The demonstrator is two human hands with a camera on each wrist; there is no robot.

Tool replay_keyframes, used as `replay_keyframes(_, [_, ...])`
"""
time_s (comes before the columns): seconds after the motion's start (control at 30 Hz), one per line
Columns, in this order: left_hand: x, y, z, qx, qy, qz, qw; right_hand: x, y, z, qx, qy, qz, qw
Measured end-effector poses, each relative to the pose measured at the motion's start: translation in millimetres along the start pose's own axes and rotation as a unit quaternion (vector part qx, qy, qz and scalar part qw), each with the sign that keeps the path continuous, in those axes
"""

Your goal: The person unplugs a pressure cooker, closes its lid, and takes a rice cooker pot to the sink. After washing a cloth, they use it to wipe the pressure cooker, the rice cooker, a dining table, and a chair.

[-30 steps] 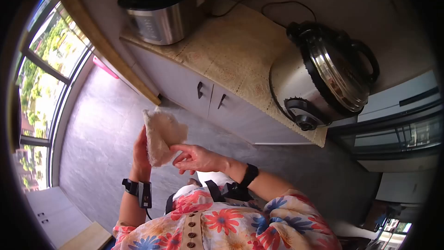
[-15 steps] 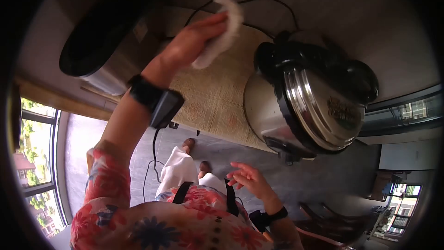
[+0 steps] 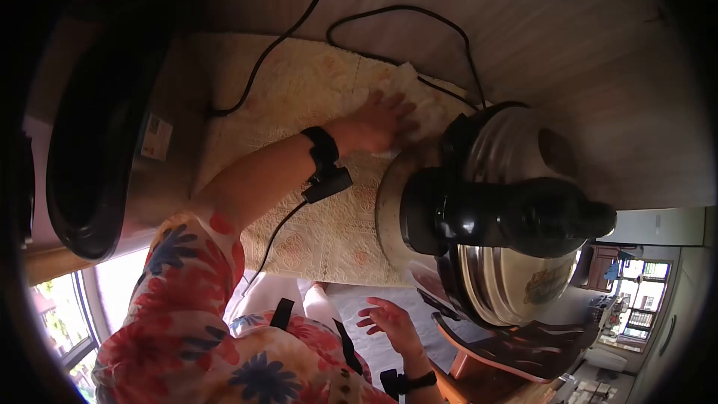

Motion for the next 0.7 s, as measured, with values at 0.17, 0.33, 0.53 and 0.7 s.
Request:
replay_keyframes(0.17, [-4.9, -26.7, 1.1, 0.035, -0.040, 0.029, 0.998, 12.9, 17.3, -18.5, -0.012, -0.001, -0.002, 1.000])
replay_keyframes(0.33, [-10.7, -66.2, 17.3, 0.047, -0.031, 0.064, 0.996, 9.4, 20.8, -25.0, -0.013, -0.027, -0.006, 1.000])
replay_keyframes(0.53, [-39.9, -60.5, 14.6, -0.090, -0.177, 0.084, 0.976, -1.6, 11.9, -23.7, -0.007, -0.003, 0.010, 1.000])
replay_keyframes(0.7, [-52.9, 14.2, -15.4, -0.227, -0.295, 0.143, 0.917, -13.9, 7.2, -24.5, 0.003, 0.015, 0.058, 0.998])
Point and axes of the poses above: each hand's wrist, its own y-axis towards the middle knuckle, its own x-axis out of the palm, z = x × y, the point moved 3 cm from there along y, towards the middle knuckle, and after that the axes turned 7 degrees about z, right-handed, at the moved point
